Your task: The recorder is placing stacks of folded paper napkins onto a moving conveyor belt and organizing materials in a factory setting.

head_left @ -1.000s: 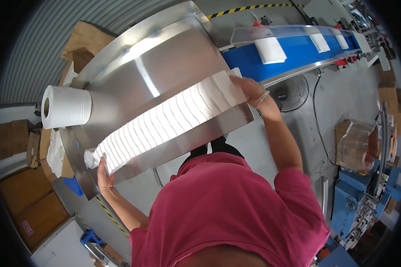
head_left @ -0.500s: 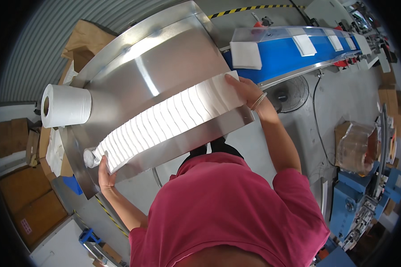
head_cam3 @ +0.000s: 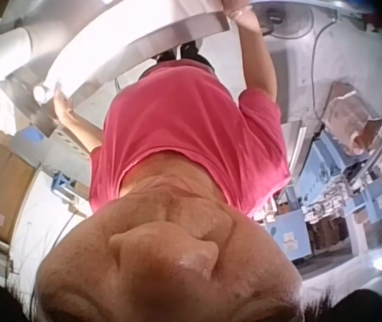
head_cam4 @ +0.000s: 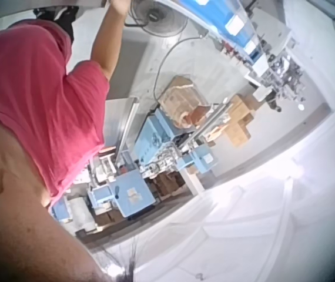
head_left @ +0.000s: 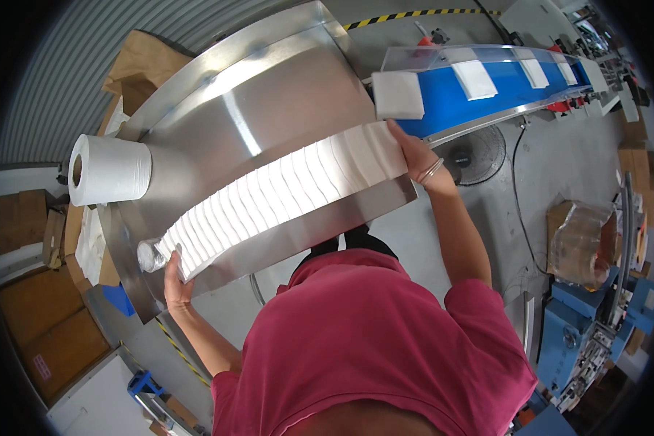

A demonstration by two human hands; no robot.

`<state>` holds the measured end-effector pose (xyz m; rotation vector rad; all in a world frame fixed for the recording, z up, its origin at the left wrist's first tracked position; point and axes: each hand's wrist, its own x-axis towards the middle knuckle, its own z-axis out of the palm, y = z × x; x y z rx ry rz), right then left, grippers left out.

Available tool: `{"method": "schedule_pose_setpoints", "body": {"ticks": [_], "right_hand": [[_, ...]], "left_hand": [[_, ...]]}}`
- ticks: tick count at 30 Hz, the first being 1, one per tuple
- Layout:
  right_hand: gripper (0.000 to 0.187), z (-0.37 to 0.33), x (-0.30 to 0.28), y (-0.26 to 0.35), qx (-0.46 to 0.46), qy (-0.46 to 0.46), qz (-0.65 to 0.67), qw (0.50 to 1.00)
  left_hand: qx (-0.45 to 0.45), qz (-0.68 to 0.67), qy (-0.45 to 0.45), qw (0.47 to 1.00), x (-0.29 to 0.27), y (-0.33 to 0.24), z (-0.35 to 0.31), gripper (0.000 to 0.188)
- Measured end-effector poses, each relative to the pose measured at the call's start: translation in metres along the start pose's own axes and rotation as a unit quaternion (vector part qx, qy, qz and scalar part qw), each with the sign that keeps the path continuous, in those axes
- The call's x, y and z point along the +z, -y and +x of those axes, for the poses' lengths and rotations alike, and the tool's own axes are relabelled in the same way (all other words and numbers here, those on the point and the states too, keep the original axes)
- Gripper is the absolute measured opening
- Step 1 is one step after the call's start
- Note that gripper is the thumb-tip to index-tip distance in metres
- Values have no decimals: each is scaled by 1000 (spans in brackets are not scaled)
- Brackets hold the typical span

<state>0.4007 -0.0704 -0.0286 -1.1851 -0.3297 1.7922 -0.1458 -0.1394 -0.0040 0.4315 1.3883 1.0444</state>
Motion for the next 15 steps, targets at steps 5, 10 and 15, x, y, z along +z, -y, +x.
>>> {"method": "schedule_pose_setpoints", "body": {"ticks": [5,10,15], "right_hand": [[54,-9,22,2,-42,-57,-258,963],[45,7,-13,0,-6,-41,-483,875],[48,1,2,2,-53,-151,-42,986]], "left_hand": [[-4,0,-1,1000,2,0,0,50],[-5,-5,-16,1000,4,-1,-1,51],[-5,4,-17,1000,2,4,1,54]]}}
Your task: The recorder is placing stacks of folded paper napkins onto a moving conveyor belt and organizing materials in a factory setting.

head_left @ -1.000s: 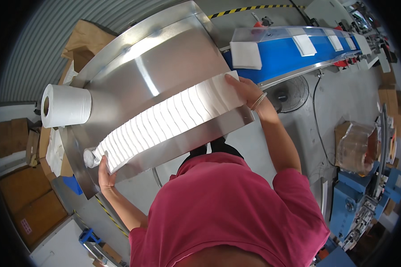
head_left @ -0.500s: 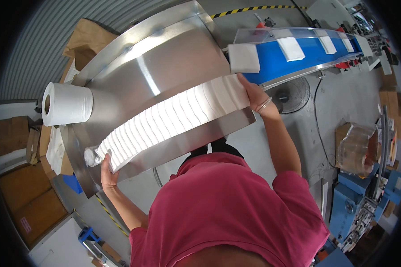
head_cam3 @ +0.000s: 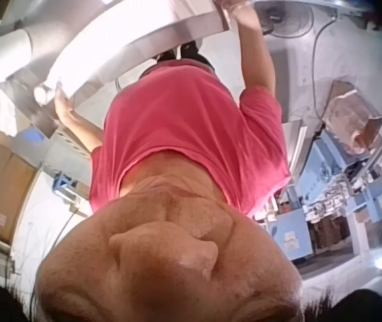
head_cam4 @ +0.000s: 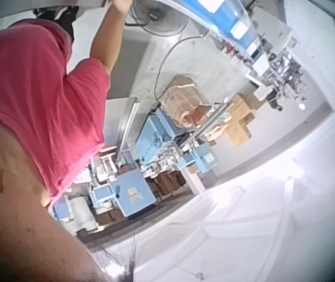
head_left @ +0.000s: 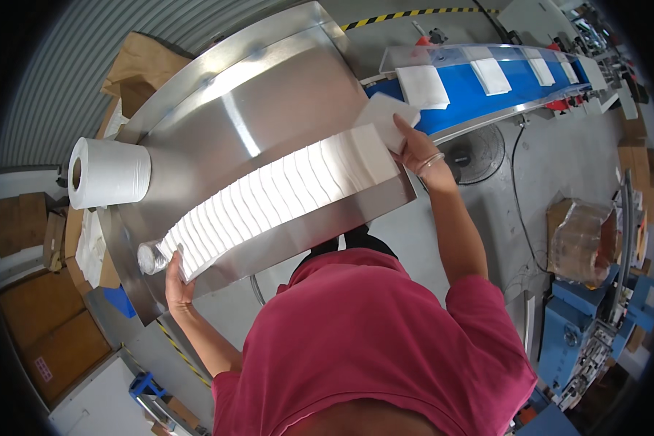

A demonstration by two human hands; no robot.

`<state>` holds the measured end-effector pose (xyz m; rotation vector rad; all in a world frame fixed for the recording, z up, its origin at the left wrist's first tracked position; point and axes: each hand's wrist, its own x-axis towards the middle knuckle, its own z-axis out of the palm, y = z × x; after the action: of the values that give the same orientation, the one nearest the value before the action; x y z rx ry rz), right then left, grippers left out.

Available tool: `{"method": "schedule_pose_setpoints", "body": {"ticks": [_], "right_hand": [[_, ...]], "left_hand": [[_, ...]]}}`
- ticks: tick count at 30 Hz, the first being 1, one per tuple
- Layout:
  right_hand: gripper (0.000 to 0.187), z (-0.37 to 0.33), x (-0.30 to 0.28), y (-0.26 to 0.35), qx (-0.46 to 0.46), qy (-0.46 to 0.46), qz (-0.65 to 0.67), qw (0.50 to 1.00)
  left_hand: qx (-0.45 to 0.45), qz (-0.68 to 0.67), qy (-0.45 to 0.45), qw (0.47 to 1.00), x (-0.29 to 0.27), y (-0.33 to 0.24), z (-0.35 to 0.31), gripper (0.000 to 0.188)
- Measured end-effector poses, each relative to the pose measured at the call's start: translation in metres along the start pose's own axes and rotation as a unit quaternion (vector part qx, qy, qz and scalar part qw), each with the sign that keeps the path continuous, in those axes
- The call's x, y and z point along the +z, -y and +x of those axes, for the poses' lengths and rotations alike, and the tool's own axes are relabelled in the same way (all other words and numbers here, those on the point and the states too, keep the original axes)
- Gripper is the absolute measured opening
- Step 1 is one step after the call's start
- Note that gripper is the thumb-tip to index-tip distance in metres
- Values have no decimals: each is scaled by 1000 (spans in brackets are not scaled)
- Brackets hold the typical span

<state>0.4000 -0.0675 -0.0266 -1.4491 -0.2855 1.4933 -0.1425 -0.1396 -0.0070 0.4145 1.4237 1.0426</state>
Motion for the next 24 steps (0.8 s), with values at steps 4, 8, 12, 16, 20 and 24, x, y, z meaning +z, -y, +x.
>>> {"method": "schedule_pose_setpoints", "body": {"ticks": [4,8,12,16,20,24], "right_hand": [[51,-10,4,-8,24,115,-95,989],[53,-24,22,-1,-73,122,-265,954],[46,-20,27,8,37,61,-111,991],[45,-16,9,7,-68,84,-355,929],[35,24,-23,-16,-84,37,-5,996],[44,1,4,-8,97,138,142,975]], "left_hand": [[0,16,-1,1000,15,-1,-6,55],[-16,19,9,1000,17,-2,-6,55],[-11,1,11,1000,26,-2,-5,56],[-9,-1,5,1000,24,-1,-6,56],[-7,-3,4,1000,32,-1,-8,55],[-16,-9,9,1000,35,-1,-7,54]]}}
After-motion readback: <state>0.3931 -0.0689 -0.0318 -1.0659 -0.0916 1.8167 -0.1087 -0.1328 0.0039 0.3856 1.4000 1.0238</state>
